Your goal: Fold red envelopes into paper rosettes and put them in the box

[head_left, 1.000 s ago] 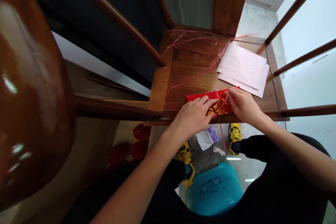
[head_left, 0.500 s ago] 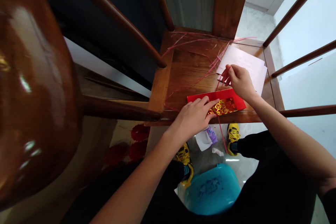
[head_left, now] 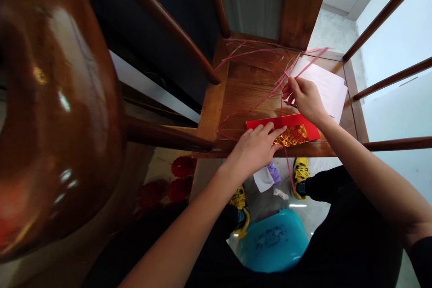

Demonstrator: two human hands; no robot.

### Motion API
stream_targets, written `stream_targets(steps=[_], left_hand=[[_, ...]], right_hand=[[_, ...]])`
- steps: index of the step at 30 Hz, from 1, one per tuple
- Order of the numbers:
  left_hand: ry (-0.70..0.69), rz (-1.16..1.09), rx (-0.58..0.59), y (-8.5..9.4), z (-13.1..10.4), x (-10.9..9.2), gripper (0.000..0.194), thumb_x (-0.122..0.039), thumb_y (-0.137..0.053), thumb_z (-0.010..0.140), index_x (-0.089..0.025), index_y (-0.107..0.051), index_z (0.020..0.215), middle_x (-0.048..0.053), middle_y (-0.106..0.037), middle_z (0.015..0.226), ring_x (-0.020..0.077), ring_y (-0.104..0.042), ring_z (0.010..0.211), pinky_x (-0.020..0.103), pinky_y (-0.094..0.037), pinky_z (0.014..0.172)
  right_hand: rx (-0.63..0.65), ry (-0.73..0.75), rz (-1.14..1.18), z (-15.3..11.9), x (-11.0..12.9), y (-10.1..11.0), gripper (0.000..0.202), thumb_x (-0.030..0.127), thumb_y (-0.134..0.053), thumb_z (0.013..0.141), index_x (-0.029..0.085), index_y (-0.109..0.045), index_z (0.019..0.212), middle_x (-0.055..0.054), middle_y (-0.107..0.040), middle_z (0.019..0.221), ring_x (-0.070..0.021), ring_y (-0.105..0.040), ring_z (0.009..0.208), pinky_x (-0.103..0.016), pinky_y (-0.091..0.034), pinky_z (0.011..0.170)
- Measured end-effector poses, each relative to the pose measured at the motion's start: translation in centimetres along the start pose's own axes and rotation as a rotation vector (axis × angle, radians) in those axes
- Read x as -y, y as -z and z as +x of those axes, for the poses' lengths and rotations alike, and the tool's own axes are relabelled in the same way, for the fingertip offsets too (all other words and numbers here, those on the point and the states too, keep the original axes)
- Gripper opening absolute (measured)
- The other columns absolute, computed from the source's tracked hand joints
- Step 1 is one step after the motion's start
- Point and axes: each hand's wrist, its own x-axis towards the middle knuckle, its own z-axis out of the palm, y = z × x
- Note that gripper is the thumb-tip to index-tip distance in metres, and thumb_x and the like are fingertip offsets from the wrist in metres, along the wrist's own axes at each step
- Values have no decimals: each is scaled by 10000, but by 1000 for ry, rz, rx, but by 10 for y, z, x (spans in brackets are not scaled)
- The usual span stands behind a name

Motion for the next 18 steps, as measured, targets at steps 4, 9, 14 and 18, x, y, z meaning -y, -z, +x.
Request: stream_targets(steps=[4, 9, 14, 18], left_hand=[[-7, 5, -5, -1, 0, 0, 578, -368, -540, 1104, -244, -432, 1658, 126, -619, 1472, 313, -615, 1330, 480, -519, 1118], [-21, -4, -2, -2, -2, 2, 655, -427, -609, 1069, -234, -418, 1665, 141, -590, 1503, 337, -581, 1383, 497, -499, 1149], [-24, -16, 26, -2, -2, 4, 858, -528, -748, 969, -235, -372, 1682, 157, -538, 1564, 348, -544, 1431, 502, -469, 1189], [-31, -4, 19, -2, -3, 4, 947, -527, -822, 906, -240, -357, 1680, 153, -543, 1554, 356, -547, 1414, 511, -482, 1165]], right_hand=[[-10, 2, 24, 1, 0, 0, 639, 772, -457, 1017, 199, -618, 781, -26, -706, 700, -93, -613, 543, -245, -441, 532], [-27, 15, 35, 2, 0, 0, 640, 783, -470, 1005, 204, -609, 770, -19, -690, 689, -93, -596, 537, -246, -425, 522], [-30, 51, -32, -2, 9, 4, 575, 659, -497, 1067, 206, -605, 728, 13, -600, 602, -104, -550, 548, -268, -409, 567], [-4, 228, -212, -22, 24, 16, 433, 433, -516, 1077, 231, -535, 694, 20, -560, 612, -115, -506, 573, -303, -362, 582]])
